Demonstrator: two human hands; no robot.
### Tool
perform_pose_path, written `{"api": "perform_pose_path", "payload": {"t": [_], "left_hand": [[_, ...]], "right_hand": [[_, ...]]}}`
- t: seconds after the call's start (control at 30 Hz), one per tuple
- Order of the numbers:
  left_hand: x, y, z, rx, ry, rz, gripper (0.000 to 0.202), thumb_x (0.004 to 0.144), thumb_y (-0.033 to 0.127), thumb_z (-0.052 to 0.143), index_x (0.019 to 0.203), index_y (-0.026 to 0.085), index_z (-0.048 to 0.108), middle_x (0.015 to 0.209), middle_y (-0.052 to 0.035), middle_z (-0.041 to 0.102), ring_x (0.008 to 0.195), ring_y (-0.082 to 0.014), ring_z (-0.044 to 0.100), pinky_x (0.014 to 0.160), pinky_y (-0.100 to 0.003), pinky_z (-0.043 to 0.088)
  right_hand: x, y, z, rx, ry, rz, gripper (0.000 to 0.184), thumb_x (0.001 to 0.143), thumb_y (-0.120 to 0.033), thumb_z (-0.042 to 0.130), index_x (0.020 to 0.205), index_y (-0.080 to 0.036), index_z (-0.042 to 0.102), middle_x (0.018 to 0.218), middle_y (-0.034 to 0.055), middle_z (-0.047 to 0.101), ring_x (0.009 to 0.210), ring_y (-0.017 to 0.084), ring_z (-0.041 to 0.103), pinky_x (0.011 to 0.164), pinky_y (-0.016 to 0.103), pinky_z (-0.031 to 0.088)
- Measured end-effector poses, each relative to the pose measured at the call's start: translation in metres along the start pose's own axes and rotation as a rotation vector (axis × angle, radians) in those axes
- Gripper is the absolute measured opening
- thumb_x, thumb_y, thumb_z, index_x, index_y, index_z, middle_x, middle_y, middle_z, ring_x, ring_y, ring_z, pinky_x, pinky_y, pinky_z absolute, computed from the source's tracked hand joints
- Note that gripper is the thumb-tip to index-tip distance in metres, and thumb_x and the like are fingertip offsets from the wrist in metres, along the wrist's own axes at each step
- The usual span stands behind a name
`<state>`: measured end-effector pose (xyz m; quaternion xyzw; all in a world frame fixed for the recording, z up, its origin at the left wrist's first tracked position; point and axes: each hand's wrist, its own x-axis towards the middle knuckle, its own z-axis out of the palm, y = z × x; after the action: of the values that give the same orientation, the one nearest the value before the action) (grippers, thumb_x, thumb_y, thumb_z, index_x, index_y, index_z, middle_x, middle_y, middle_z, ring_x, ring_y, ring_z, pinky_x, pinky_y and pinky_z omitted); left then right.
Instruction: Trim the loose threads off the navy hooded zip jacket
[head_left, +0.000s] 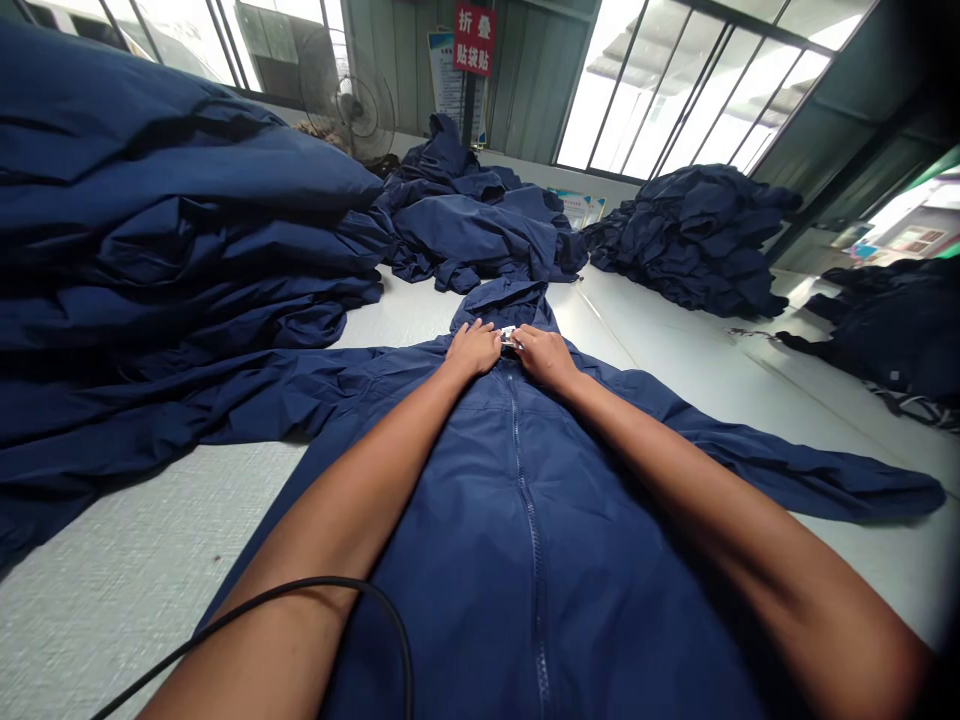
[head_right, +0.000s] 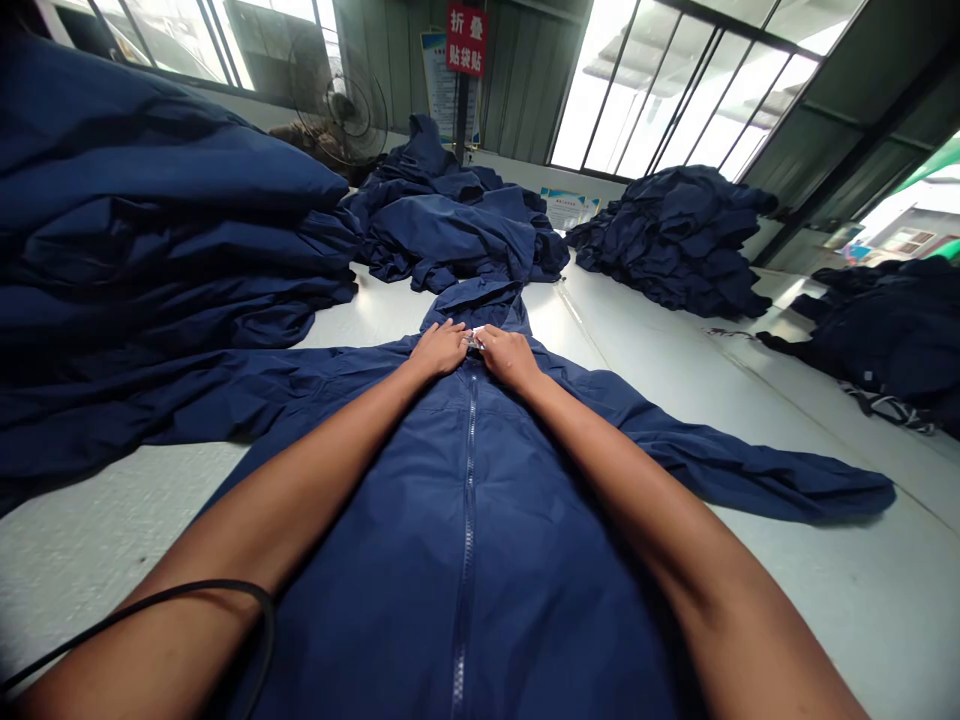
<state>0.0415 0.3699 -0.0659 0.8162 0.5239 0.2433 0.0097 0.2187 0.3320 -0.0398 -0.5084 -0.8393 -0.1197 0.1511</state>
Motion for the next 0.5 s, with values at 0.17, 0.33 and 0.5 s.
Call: {"api": "perform_pose_path", "payload": {"t": [0.17, 0.33, 0.5], "left_hand": [[-0.002, -0.003, -0.008, -0.104, 0.132, 0.031, 0.038, 0.101, 0.037, 0.067, 0.133, 0.017, 0.063, 0.137, -0.012, 0.064, 0.119, -0.0276, 0.066, 0.101, -0.051, 0.058], [0.001, -0.008, -0.012, -0.199, 0.216, -0.006, 0.034, 0.102, 0.038, 0.065, 0.129, 0.017, 0.065, 0.131, -0.0112, 0.067, 0.113, -0.025, 0.068, 0.097, -0.048, 0.059], [0.005, -0.012, -0.009, -0.308, 0.214, -0.021, 0.033, 0.102, 0.038, 0.065, 0.128, 0.017, 0.065, 0.128, -0.0107, 0.068, 0.109, -0.0238, 0.069, 0.094, -0.046, 0.061]], "right_hand": [[0.0, 0.005, -0.007, -0.016, 0.082, 0.079, 0.033, 0.102, -0.039, 0.065, 0.126, -0.017, 0.065, 0.12, 0.0085, 0.069, 0.103, 0.022, 0.07, 0.09, 0.043, 0.061], [0.007, 0.009, 0.001, 0.007, 0.094, 0.036, 0.034, 0.101, -0.038, 0.067, 0.129, -0.018, 0.065, 0.126, 0.0091, 0.068, 0.108, 0.023, 0.069, 0.092, 0.044, 0.06], [0.01, 0.005, 0.009, 0.013, 0.06, -0.027, 0.033, 0.101, -0.039, 0.066, 0.127, -0.018, 0.065, 0.126, 0.0091, 0.068, 0.108, 0.023, 0.069, 0.093, 0.045, 0.06]]}}
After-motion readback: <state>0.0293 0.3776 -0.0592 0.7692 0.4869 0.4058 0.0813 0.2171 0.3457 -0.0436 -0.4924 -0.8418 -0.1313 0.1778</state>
